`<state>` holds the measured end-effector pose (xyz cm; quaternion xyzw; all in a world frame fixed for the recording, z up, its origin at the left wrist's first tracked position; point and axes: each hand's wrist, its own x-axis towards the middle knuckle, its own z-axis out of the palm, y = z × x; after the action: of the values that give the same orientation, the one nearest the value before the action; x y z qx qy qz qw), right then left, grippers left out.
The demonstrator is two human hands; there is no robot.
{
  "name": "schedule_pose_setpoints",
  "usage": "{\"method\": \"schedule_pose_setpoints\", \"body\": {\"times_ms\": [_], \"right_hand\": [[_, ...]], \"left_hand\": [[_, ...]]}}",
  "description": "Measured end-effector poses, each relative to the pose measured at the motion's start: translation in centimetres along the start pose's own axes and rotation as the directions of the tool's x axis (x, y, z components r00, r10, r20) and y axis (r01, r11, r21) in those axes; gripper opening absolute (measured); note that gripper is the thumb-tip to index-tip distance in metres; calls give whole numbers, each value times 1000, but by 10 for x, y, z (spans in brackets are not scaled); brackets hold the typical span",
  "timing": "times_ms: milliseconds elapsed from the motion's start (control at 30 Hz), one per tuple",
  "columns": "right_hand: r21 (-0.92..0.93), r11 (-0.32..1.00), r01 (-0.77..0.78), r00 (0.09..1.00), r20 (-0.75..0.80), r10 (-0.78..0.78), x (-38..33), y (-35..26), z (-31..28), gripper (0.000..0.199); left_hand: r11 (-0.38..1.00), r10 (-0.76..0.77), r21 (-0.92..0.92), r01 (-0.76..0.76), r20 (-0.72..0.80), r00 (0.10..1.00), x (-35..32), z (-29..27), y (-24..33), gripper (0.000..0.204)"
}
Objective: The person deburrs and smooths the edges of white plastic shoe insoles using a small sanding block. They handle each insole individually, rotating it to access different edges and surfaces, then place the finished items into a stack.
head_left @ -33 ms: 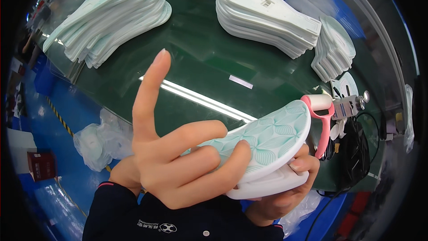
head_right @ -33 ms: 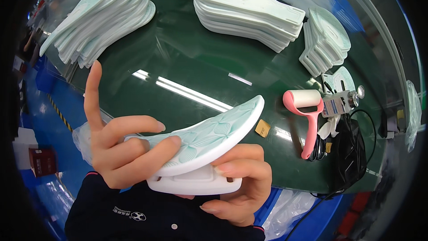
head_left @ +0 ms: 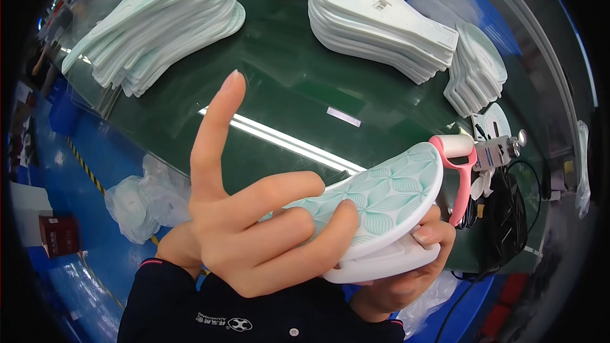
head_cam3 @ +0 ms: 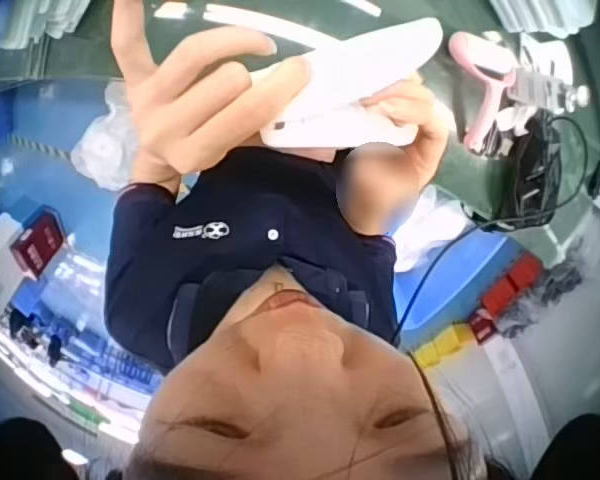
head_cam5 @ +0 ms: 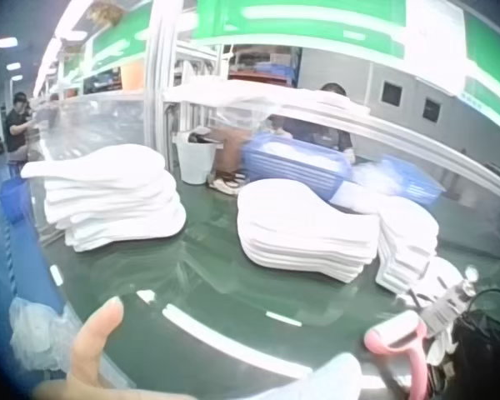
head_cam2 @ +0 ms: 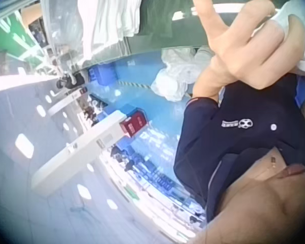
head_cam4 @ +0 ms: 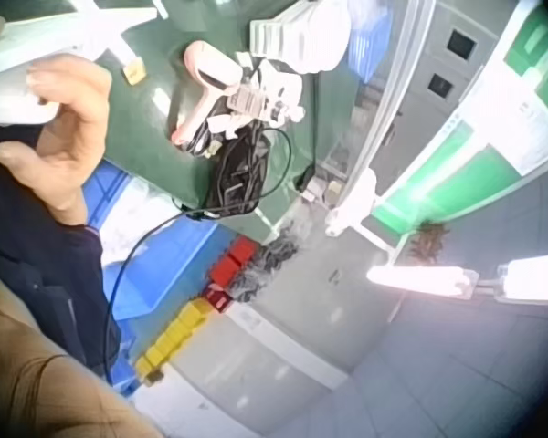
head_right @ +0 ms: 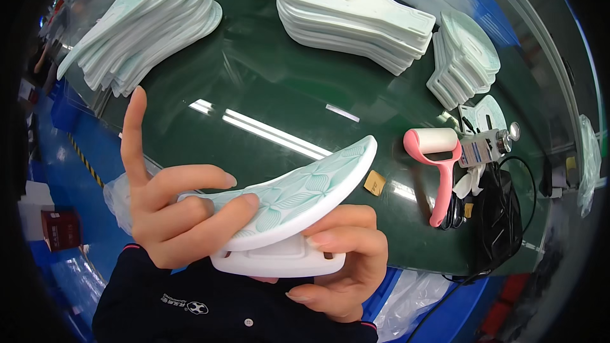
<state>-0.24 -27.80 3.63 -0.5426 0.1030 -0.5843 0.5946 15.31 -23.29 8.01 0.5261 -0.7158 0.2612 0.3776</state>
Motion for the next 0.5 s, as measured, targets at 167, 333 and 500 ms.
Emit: {"method": "schedule_pose_setpoints", "body": {"times_ms": [167, 333, 500], "right_hand": [[-66, 991, -117, 981, -164, 105, 6, -4, 0, 51], [-289, 952, -102, 988, -141, 63, 20, -5, -30, 50], [-282, 947, -150, 985, -120, 120, 29, -12, -30, 42]], "left_hand": [[999, -35, -20, 37, 69, 997, 3, -3, -3, 29], [941, -316, -127, 313, -8, 949, -2, 6, -29, 10], [672, -650, -442, 594, 31, 759, 6, 18, -22, 27]]}}
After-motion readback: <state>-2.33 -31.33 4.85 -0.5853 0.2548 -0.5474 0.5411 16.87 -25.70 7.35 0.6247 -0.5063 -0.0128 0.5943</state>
